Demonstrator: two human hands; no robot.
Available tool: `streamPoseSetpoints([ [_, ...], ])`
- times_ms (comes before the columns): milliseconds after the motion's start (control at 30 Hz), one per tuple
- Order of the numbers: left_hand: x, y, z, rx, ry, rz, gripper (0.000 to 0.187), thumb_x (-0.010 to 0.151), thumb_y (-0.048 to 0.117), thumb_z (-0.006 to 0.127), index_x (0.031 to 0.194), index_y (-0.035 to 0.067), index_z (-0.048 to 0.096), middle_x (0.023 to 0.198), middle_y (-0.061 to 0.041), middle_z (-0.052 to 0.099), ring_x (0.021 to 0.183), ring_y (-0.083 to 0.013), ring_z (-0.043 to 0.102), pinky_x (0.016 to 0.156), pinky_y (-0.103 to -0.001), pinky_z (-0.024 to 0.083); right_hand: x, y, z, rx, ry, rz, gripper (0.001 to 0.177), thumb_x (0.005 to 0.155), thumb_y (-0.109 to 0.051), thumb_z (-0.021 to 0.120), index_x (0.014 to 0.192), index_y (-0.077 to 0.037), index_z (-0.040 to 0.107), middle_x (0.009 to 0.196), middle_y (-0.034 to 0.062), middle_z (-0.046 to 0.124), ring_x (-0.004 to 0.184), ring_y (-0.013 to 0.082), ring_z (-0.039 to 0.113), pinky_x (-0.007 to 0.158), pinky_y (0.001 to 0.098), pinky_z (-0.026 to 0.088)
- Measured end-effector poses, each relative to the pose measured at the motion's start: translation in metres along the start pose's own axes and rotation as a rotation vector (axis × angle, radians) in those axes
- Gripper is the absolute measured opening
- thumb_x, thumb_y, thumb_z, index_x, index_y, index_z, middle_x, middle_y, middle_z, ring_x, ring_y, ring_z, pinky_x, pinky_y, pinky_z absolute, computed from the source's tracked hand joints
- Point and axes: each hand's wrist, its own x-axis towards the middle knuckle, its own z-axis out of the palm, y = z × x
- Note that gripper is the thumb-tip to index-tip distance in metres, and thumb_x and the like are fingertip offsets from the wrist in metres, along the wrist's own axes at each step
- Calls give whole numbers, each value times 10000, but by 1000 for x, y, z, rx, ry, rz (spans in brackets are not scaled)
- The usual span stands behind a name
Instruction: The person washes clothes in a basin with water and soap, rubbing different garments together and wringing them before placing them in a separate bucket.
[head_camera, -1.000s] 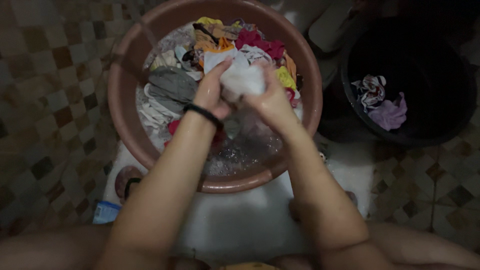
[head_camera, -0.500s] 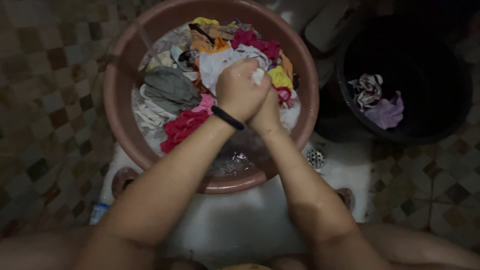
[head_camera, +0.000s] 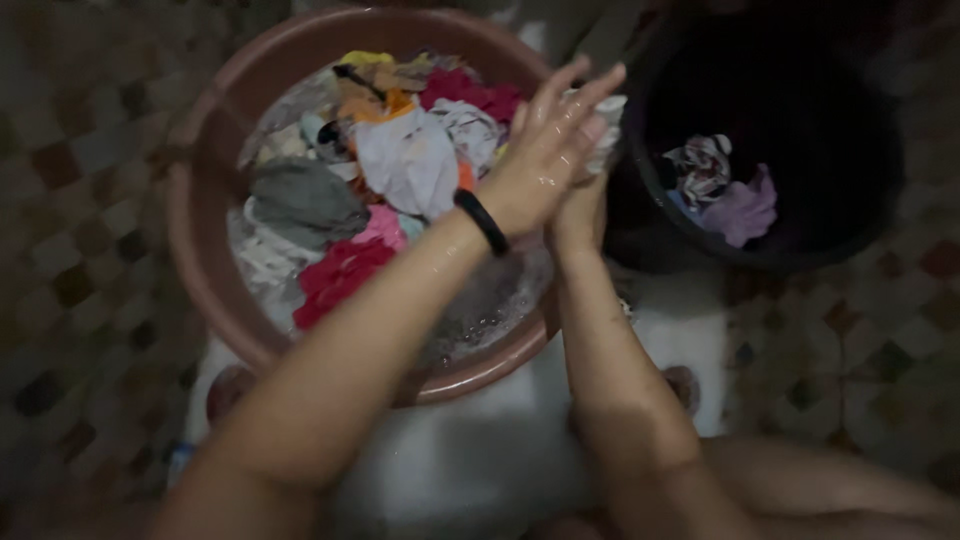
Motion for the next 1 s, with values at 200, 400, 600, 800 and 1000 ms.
streamPoseSetpoints([
  [200, -10, 0, 33, 191, 119, 97, 573, 1123, 393, 533, 1628, 173, 374, 1660, -224, 321, 1500, -488, 371, 1269, -634, 183, 42, -19, -60, 408, 275, 137, 736, 950, -357, 736, 1467, 78, 445, 1449, 241, 502, 1170, 339, 656, 950, 406, 588],
  [400, -70, -80, 24, 252, -345, -461, 340, 974, 307, 533, 1038, 23, 708, 921, -250, 697, 907, -446, 684, 822, -525, 522, 60, -86, -86, 902, 201, 493, 1075, 772, -434, 847, 1492, 30, 198, 1610, 264, 272, 1209, 477, 656, 877, 431, 631],
  [600, -179, -144, 29, 635, -285, -675, 371, 863, 98, 478, 1198, 22, 620, 1194, -279, 656, 1035, -472, 663, 866, -558, 535, 52, 9, -20, -349, -193, 594, 286, 911, -308, 596, 1029, -98, 749, 902, 57, 743, 830, 244, 717, 667, 373, 589],
  [800, -219, -137, 19, 733, -673, -969, 363, 1072, 243, 375, 1321, 84, 587, 1243, -237, 684, 1191, -405, 644, 1016, -544, 492, -70, 97, 27, -928, -1178, 342, 478, 875, -356, 676, 1298, -138, 634, 1151, 175, 745, 1044, 311, 711, 920, 434, 539],
  [1000, -221, -118, 12, 611, -931, -988, 385, 998, 221, 474, 1331, 102, 625, 1293, -196, 679, 1206, -378, 656, 1026, -512, 510, -129, 145, 27, -1396, -1355, 517, 572, 897, -291, 660, 1410, -71, 535, 1252, 244, 646, 1133, 397, 644, 972, 502, 508],
])
